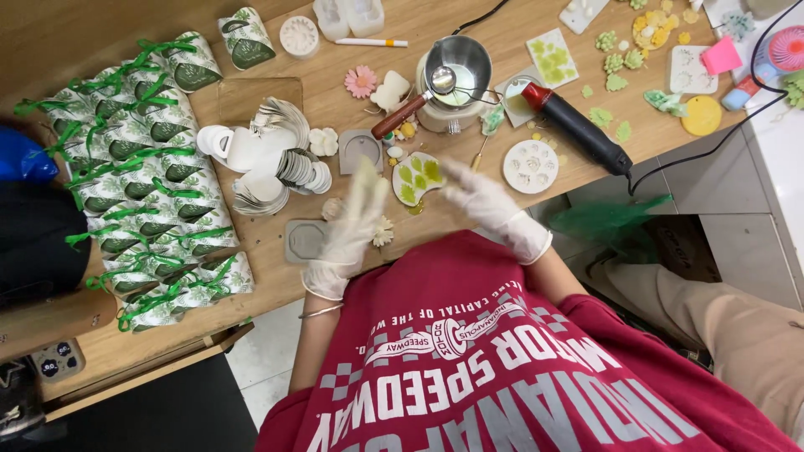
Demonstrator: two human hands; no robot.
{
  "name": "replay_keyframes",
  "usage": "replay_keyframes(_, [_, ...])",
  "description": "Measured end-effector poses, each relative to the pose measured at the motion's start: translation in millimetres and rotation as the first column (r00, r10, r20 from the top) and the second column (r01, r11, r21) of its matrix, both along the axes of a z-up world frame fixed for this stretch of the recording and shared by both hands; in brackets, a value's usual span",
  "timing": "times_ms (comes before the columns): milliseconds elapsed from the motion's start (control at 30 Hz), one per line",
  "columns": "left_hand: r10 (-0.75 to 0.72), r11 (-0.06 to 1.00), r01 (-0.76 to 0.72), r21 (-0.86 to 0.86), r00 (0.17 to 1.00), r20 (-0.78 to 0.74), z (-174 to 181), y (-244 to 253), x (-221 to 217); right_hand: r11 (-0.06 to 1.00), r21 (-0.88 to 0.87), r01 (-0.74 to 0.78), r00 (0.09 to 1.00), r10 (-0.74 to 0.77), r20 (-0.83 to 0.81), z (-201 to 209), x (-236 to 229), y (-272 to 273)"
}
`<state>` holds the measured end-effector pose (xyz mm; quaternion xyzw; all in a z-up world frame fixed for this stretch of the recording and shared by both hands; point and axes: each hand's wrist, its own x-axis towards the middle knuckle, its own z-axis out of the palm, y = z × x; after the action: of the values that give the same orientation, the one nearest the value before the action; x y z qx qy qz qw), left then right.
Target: Creating decorative wax elements for candles using molds and a heat tool.
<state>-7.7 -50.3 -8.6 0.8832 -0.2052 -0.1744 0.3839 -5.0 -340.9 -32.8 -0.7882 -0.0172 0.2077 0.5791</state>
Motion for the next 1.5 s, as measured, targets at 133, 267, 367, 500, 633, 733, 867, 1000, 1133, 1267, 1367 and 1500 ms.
replay_keyframes(133, [0.241,0.954,-0.3,0.001,0.768,0.593,20.2,37.7,1.3,0.801,-0.319,0.507,0.841,-0.38,0.384,-14.3,31.7,-53.2])
replay_keyframes(267, [0.541,0.693,-0.474,-0.544,0.84,-0.043,-5.7,38.9,6.4,0.825,-0.183,0.535,0.829,-0.471,0.303,41.1,28.0,-32.2])
replay_keyframes(367, [0.287,0.879,-0.355,-0.318,0.927,-0.243,-11.3,7.9,-1.9,0.92,-0.377,0.108,0.993,-0.08,0.089,27.5,2.3,0.8])
replay_keyframes(500, [-0.051,0.994,0.006,-0.11,0.911,-0.41,29.5,-29.1,-2.0,0.898,-0.21,-0.386,0.912,0.337,-0.234,42.2,-7.9,37.8])
replay_keyframes(633, [0.166,0.984,-0.149,-0.098,0.964,0.206,38.7,15.3,12.0,0.989,-0.009,0.147,0.971,-0.143,0.191,-8.2,9.0,4.4])
replay_keyframes(733, [0.306,0.937,-0.204,-0.283,0.87,0.386,39.0,28.4,19.5,0.845,-0.182,0.503,0.847,-0.44,0.3,13.0,34.1,-22.7])
replay_keyframes(867, [0.312,0.736,-0.49,-0.467,0.858,-0.409,20.7,16.7,14.5,0.939,-0.213,0.269,0.962,-0.249,0.114,27.4,28.5,-11.5])
replay_keyframes(1000, [-0.022,0.879,-0.271,-0.392,0.798,-0.602,-13.1,7.9,-1.8,0.953,-0.101,-0.287,0.958,0.286,-0.024,9.4,13.1,14.7])
replay_keyframes(1133, [0.223,0.931,-0.237,-0.277,0.972,-0.08,30.3,13.6,-2.9,0.989,-0.08,0.123,0.992,-0.123,-0.004,30.1,21.8,7.2])
replay_keyframes(1267, [0.522,0.677,-0.56,-0.478,0.823,-0.225,39.2,13.9,9.2,0.732,-0.172,0.659,0.734,-0.576,0.36,16.7,27.1,-23.5])
replay_keyframes(1367, [0.275,0.692,-0.609,-0.386,0.718,-0.64,47.5,4.5,3.1,0.867,-0.23,0.443,0.884,-0.38,0.272,8.4,10.0,-19.2])
replay_keyframes(1500, [0.021,0.948,-0.155,-0.277,0.902,-0.432,29.0,-6.9,-10.4,0.982,-0.17,-0.083,0.995,0.071,-0.076,-10.1,-22.7,12.0])
